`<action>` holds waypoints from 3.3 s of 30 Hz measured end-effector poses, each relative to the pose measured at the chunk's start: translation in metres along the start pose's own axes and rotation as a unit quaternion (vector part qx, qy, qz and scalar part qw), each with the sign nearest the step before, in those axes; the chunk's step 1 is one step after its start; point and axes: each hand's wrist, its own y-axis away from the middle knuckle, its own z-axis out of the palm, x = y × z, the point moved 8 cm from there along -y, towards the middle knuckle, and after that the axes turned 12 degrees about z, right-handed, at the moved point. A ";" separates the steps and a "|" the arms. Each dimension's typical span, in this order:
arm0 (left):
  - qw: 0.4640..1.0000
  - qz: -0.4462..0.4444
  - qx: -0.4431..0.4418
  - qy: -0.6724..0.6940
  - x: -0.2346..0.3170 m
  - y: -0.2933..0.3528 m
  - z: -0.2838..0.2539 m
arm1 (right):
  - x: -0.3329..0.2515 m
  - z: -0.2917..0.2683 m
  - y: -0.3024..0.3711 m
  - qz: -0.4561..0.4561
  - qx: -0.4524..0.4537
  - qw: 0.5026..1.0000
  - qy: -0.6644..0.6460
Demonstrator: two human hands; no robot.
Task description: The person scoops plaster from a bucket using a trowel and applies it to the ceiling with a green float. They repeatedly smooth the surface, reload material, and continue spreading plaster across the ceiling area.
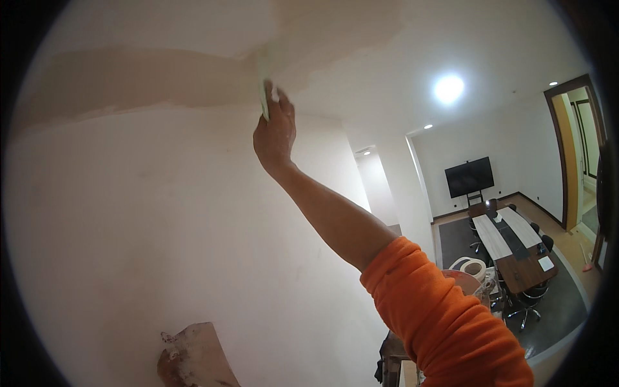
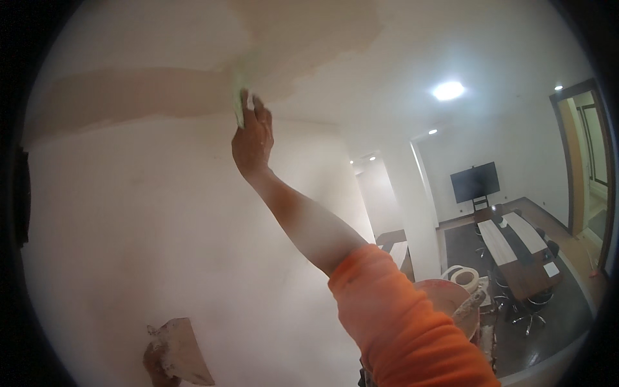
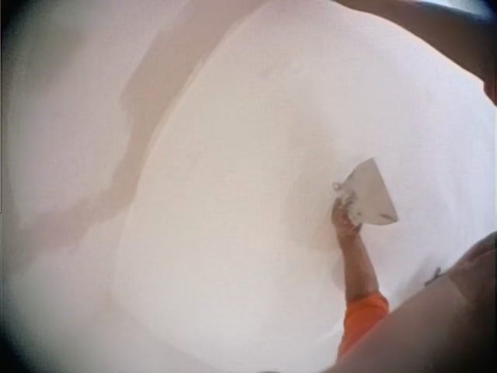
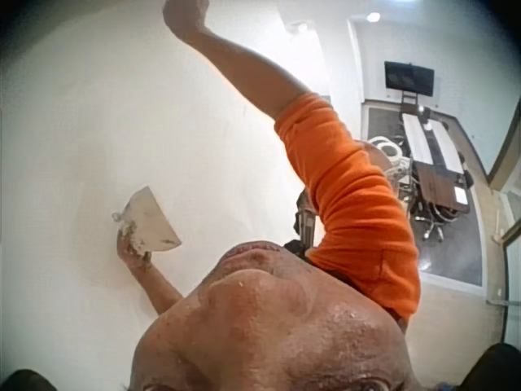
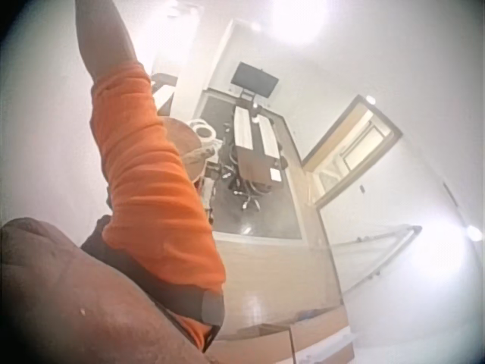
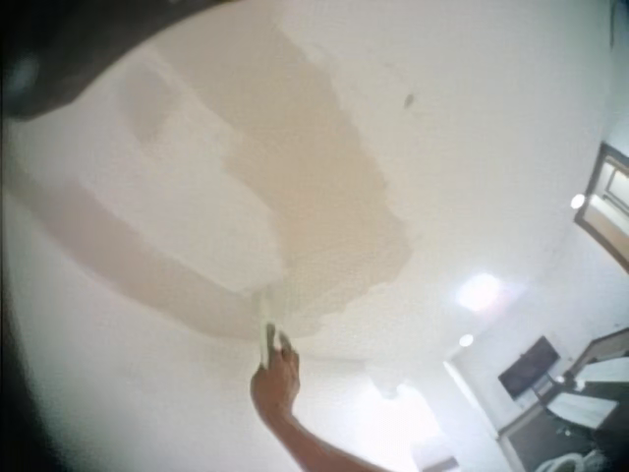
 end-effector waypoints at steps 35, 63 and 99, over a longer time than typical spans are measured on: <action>0.817 0.347 -0.214 -0.408 -0.007 0.011 -0.043 | 0.063 -0.017 -0.058 -0.013 0.109 0.994 0.026; 0.955 0.204 0.187 -0.109 0.042 0.028 0.014 | 0.079 0.024 0.035 0.102 0.029 0.980 -0.171; 0.968 0.223 -0.044 -0.109 0.047 0.007 0.045 | 0.035 0.015 0.098 0.357 -0.489 0.602 -0.521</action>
